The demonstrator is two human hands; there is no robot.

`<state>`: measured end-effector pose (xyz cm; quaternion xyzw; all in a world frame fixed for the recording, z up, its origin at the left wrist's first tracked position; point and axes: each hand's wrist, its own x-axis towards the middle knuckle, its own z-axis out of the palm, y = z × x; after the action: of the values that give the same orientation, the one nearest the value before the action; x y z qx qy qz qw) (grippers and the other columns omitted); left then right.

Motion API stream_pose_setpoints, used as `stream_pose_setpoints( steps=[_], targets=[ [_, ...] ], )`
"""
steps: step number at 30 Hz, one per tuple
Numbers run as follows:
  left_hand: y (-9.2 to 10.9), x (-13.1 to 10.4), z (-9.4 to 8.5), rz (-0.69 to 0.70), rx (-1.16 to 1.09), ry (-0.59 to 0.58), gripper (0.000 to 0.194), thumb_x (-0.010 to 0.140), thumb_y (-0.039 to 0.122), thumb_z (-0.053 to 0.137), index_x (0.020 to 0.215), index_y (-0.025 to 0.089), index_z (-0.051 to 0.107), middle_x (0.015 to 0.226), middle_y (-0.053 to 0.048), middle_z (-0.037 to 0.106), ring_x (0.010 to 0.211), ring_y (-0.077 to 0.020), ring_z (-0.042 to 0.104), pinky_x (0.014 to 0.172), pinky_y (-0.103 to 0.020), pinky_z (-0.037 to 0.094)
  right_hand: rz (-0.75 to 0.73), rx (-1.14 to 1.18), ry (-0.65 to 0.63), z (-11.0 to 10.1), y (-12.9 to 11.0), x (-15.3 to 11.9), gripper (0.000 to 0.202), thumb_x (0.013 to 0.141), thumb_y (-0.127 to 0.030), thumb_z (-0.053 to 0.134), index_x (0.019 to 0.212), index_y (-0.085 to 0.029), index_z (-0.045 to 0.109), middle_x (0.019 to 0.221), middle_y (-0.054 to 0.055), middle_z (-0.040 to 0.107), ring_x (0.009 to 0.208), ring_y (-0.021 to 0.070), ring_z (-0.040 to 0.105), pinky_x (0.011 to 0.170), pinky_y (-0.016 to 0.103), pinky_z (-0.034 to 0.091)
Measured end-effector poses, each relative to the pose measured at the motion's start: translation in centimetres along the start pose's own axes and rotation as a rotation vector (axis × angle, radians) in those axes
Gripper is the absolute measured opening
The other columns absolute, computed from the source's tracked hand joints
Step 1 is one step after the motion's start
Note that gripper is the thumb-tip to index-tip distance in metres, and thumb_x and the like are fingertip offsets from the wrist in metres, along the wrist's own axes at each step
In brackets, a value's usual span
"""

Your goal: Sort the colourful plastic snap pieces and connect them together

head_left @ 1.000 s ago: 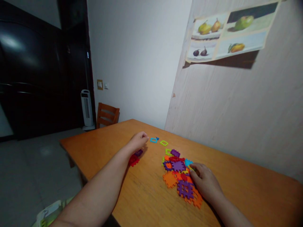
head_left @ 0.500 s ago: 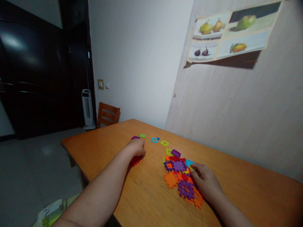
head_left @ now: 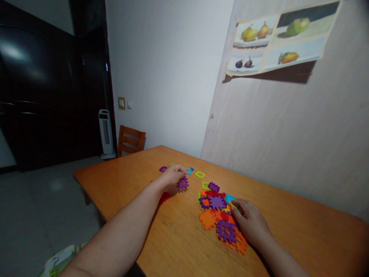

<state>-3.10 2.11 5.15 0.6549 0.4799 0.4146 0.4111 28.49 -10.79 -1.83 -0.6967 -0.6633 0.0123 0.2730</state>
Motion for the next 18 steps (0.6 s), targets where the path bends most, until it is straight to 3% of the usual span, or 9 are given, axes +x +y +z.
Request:
stream_pose_setpoints(
  steps=[3,7,9,13,18],
  targets=[
    [0.9,-0.9,1.0,-0.038,-0.146,-0.108,0.013,0.073,0.016,0.066,0.086,0.014,0.064,0.067,0.0,0.061,0.053,-0.0088,0.049,0.054,-0.022,0.039,-0.006,0.005,-0.003,-0.1,-0.1,-0.1,0.037,0.09,-0.04,0.048,0.114,-0.022,0.072,0.121,0.008,0.069,0.112,0.0241,0.062,0.101,0.037,0.045],
    [1.8,-1.9,1.8,-0.128,-0.376,-0.301,0.031,0.075,0.022,0.072,0.104,0.015,0.063,0.086,-0.004,0.066,0.071,-0.0113,0.061,0.065,-0.023,0.047,-0.007,-0.002,-0.005,-0.1,-0.1,-0.1,0.038,0.091,-0.041,0.047,0.113,-0.022,0.072,0.121,0.008,0.069,0.111,0.0243,0.062,0.101,0.038,0.045],
    [1.9,-1.9,1.8,-0.138,-0.363,-0.254,0.031,0.077,0.027,0.073,0.104,0.016,0.063,0.089,-0.005,0.067,0.075,-0.0117,0.063,0.065,-0.022,0.046,-0.006,-0.005,-0.003,-0.1,-0.1,-0.1,0.038,0.091,-0.041,0.046,0.113,-0.022,0.071,0.122,0.008,0.069,0.112,0.0244,0.062,0.102,0.038,0.045],
    [1.9,-1.4,1.1,-0.095,-0.283,-0.047,0.018,0.081,0.029,0.068,0.092,0.015,0.063,0.088,-0.005,0.067,0.072,-0.0102,0.059,0.061,-0.019,0.042,-0.008,-0.007,-0.004,0.0,-0.1,0.0,0.037,0.091,-0.04,0.047,0.114,-0.023,0.071,0.123,0.008,0.069,0.113,0.0246,0.062,0.103,0.038,0.044],
    [1.8,-0.5,-0.2,-0.041,-0.344,0.125,0.017,0.083,0.032,0.062,0.09,0.017,0.06,0.093,-0.005,0.07,0.076,-0.0109,0.061,0.062,-0.02,0.042,-0.009,-0.015,-0.011,-0.2,-0.3,0.1,0.037,0.091,-0.039,0.047,0.113,-0.023,0.071,0.123,0.008,0.069,0.113,0.0242,0.062,0.103,0.037,0.044]
  ],
)
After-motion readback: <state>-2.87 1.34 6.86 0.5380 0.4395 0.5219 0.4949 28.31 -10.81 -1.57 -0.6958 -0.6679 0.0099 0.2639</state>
